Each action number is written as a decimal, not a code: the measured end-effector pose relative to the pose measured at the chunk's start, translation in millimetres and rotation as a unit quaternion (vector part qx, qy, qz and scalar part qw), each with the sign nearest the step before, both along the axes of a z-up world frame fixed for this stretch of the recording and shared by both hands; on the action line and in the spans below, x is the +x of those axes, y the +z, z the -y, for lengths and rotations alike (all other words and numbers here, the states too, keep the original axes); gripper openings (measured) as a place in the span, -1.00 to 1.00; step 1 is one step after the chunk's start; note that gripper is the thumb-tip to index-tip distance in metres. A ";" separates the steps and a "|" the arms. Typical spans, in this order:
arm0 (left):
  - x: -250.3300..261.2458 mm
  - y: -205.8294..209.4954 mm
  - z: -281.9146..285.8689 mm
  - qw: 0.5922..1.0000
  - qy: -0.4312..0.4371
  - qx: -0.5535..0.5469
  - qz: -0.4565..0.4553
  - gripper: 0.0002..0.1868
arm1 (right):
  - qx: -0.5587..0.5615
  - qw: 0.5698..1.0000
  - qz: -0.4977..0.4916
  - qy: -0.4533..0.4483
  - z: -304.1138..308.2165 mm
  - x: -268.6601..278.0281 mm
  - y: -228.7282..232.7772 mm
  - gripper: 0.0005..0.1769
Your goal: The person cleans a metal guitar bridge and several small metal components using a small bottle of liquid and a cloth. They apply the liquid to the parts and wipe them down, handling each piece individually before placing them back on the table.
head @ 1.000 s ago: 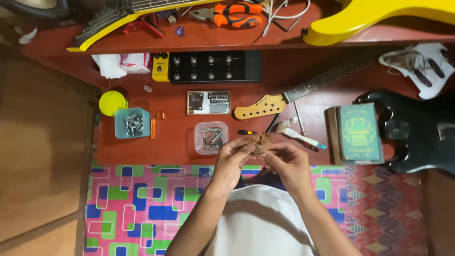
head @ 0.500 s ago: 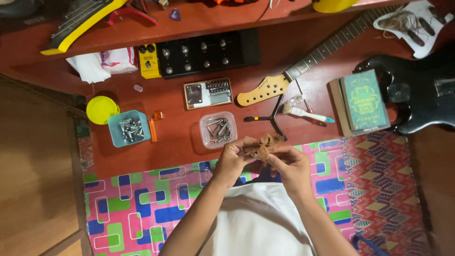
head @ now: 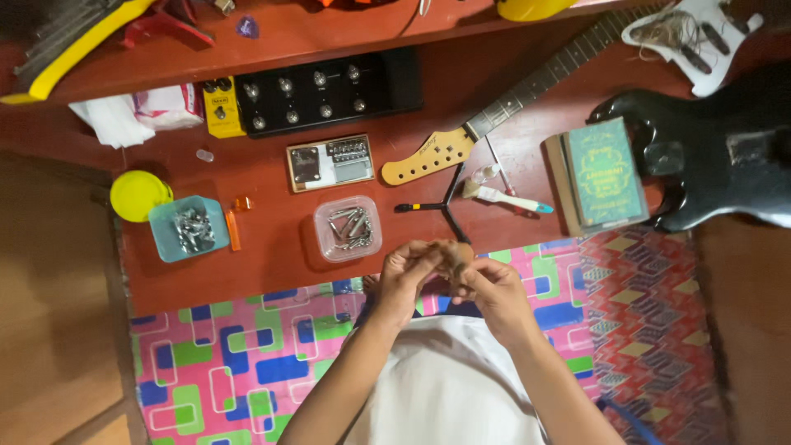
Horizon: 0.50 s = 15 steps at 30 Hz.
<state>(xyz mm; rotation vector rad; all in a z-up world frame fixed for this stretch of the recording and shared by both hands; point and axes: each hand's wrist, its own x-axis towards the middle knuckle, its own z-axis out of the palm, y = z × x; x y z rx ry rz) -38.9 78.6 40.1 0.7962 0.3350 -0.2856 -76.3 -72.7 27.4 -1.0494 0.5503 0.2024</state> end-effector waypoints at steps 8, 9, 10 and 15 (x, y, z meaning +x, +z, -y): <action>7.8 -20.2 65.2 0.997 0.053 0.050 -0.024 -0.84 | -0.005 0.997 0.015 0.081 51.9 36.6 39.1 -0.84; 8.0 -16.8 73.0 0.996 0.047 0.062 -0.031 -0.79 | -0.022 0.997 0.019 0.073 55.4 42.5 46.5 -0.88; 11.4 -12.9 78.4 0.996 0.054 0.064 -0.028 -0.79 | -0.019 0.996 0.022 0.080 60.2 49.5 49.6 -0.88; 15.6 -15.5 110.6 0.995 0.089 0.033 0.008 -0.81 | -0.106 0.990 0.067 0.070 92.2 69.2 25.1 -0.90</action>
